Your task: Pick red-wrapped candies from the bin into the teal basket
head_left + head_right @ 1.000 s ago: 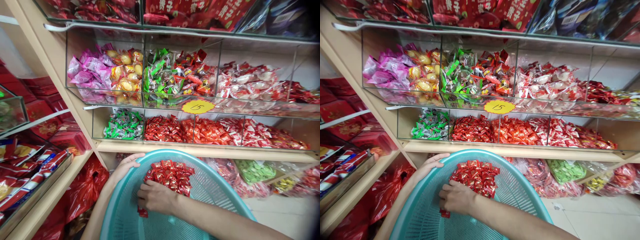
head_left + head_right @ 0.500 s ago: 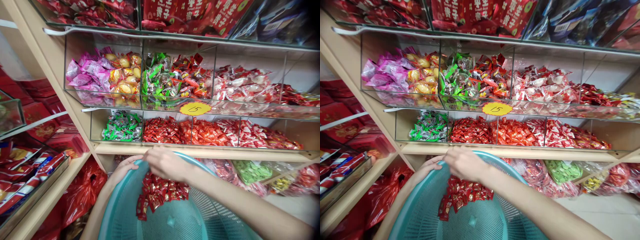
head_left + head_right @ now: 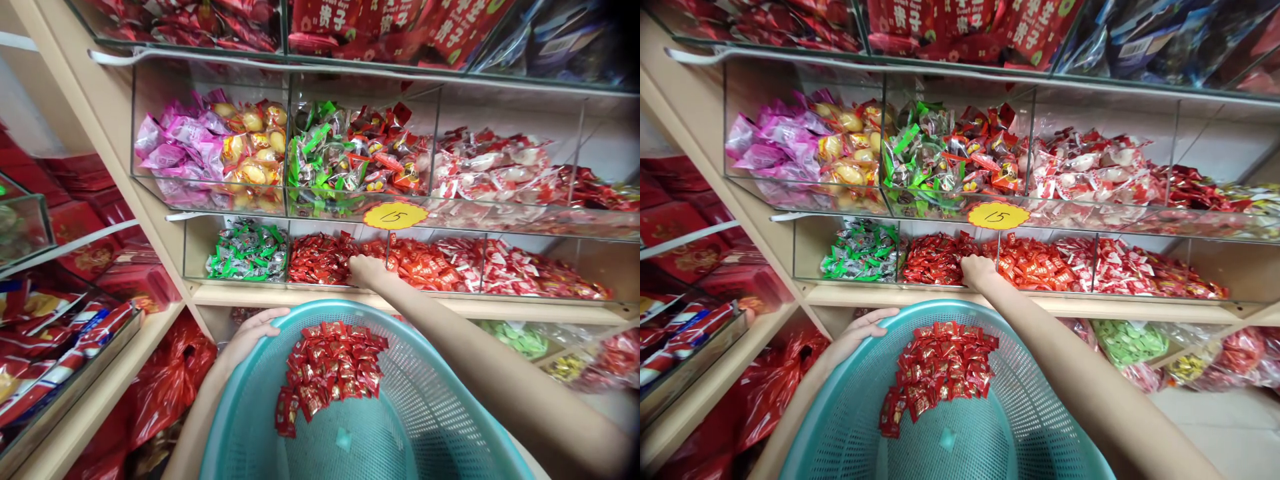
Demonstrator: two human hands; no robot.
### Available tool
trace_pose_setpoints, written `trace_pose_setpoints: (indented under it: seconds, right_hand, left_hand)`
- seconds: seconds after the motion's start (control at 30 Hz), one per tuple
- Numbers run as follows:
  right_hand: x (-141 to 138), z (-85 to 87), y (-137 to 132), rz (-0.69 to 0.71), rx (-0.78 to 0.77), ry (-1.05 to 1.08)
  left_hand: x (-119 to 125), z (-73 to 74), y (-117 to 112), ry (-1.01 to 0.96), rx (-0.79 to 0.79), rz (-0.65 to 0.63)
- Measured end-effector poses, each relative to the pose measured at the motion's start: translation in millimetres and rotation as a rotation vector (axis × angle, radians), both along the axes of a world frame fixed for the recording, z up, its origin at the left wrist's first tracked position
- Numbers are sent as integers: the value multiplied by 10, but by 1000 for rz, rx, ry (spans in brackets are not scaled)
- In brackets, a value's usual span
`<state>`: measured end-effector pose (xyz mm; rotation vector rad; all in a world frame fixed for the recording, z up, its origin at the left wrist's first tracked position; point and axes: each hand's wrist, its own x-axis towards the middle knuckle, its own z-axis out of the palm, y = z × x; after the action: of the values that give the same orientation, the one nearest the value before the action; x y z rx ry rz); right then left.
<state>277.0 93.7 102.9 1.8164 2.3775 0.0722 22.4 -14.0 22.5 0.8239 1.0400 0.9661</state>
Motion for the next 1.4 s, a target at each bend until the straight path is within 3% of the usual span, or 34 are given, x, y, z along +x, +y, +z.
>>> trace_pose_setpoints:
  seconds: [0.23, 0.63, 0.77, 0.93, 1.1, 1.23, 1.4]
  right_hand:
    - [-46, -23, 19, -130, -21, -4]
    - [62, 128, -67, -83, 51, 91]
    - [99, 227, -190, 41, 188, 216]
    - [-4, 297, -594, 374, 346, 505]
    - [-206, 127, -1033, 669, 147, 661]
    - [-316, -155, -1180, 752, -34, 616]
    - [-368, -409, -1178, 823, -108, 541]
  left_hand:
    - [-6, 23, -9, 48, -7, -2]
    - [45, 92, -36, 24, 7, 23]
    - [51, 95, -38, 11, 6, 14]
    - [18, 29, -26, 29, 26, -11]
    - [-17, -42, 4, 54, 45, -35]
    - [-17, -32, 5, 57, 67, -35]
    - [-7, -14, -11, 37, 72, -27]
